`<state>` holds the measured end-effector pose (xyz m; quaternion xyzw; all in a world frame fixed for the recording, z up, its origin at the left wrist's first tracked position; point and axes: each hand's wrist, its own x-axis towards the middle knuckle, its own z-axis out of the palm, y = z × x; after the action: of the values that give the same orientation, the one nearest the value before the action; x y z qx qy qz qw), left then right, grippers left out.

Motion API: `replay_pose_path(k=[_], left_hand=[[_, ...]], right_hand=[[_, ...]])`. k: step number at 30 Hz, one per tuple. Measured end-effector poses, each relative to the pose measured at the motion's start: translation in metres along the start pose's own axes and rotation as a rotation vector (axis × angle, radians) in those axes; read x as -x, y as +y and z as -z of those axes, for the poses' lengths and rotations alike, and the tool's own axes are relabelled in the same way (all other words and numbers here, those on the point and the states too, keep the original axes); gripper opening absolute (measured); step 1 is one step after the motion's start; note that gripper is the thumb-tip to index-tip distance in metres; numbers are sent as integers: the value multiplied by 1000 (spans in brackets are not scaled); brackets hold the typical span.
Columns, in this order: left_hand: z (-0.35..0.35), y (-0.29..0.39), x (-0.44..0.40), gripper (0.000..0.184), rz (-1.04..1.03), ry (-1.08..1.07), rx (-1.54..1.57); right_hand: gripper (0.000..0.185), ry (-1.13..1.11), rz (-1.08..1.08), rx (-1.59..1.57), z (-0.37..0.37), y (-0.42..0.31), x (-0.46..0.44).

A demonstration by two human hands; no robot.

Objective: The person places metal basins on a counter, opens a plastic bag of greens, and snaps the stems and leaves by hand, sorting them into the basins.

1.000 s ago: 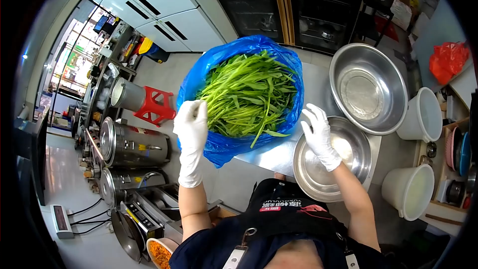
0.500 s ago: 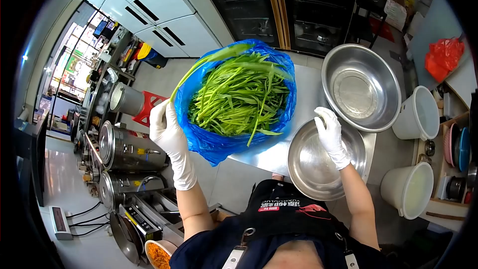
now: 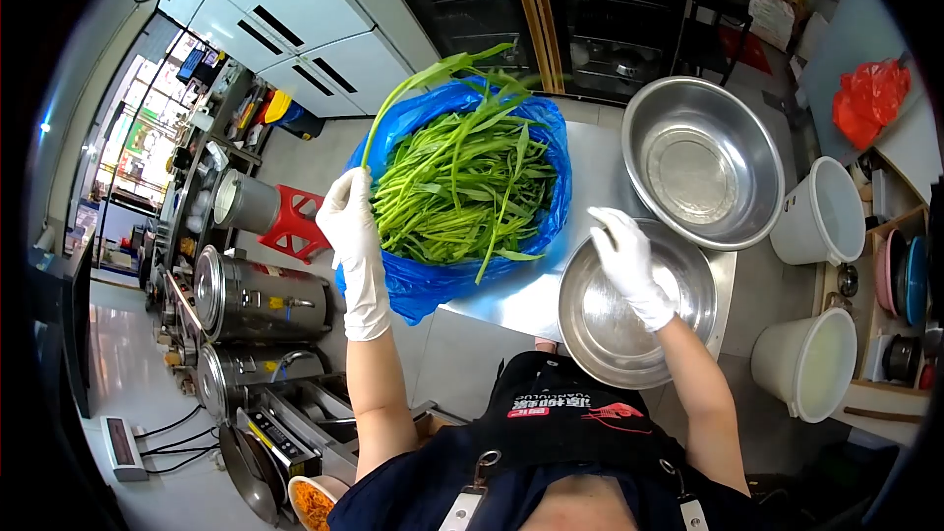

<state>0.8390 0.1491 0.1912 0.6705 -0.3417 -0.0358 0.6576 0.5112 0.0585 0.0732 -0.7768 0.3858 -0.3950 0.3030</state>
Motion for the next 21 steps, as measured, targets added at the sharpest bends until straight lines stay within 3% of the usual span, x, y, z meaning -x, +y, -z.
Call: replay_pose_path(k=[3, 6, 13, 18, 21], left_hand=[[-12, -7, 10, 23, 68, -64, 0], [-24, -5, 21, 20, 148, -100, 64], [-18, 3, 30, 21, 89, -15, 50], [-15, 1, 47, 9, -22, -113, 45], [-18, -2, 58, 10, -172, -159, 59]], right_hand=[[31, -114, -121, -406, -24, -38, -30], [37, -289, -375, -813, -62, -38, -59], [45, -397, -248, -658, -105, -22, -69], [26, -261, -308, -898, -75, -21, -59], [16, 53, -359, -733, -25, -16, -45]])
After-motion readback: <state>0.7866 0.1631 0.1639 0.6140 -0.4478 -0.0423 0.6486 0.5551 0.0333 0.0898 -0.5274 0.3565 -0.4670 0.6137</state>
